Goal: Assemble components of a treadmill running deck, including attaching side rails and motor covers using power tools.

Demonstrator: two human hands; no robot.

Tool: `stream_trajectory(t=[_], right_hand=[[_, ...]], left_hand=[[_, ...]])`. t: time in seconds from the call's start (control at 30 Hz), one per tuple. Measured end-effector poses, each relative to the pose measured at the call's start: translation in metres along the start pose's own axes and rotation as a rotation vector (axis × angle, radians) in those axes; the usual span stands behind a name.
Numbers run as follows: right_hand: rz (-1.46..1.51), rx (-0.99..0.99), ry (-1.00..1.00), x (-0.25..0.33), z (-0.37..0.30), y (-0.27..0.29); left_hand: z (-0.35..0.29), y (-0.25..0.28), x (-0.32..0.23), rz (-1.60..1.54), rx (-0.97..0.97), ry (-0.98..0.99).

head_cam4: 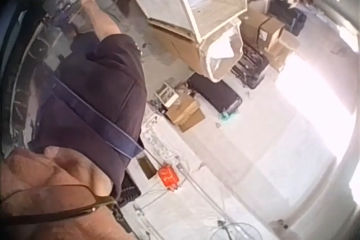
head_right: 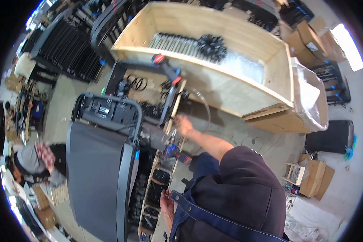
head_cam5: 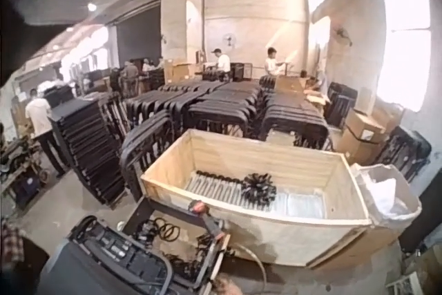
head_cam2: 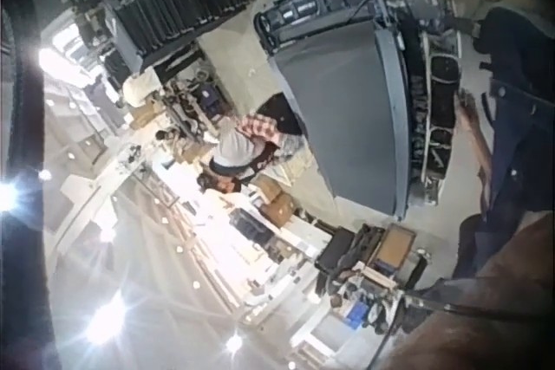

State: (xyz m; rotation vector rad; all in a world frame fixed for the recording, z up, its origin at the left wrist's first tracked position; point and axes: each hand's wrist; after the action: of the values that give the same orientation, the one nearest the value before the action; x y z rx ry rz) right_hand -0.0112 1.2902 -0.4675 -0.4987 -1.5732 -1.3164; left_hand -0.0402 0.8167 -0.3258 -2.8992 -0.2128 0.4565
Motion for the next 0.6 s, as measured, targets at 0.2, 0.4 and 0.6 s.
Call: stream_trajectory(t=[0.2,0.4,0.6], right_hand=[[0.122,1.11,-0.083,0.203,-0.063,0.142],[0.495,0.416,-0.398,0.193,0.139,0.303],[0.55,-0.077,-0.823,-0.038,0.352,0.283]], left_hand=[[-0.031,-0.096,0.004,0.334,0.157,-0.219],[-0.098,-0.297,0.001,0.584,0.387,-0.426],[-0.077,-0.566,0.02,0.869,0.47,-0.79]])
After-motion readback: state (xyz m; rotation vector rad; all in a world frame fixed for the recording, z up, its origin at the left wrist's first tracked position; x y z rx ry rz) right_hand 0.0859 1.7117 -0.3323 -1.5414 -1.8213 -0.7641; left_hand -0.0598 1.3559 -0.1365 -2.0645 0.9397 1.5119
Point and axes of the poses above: each hand's wrist, its own z-axis towards the middle knuckle, its own y-axis out of the back of the hand, x = y × z, and after that the axes turned 10 degrees about -x, right-handed
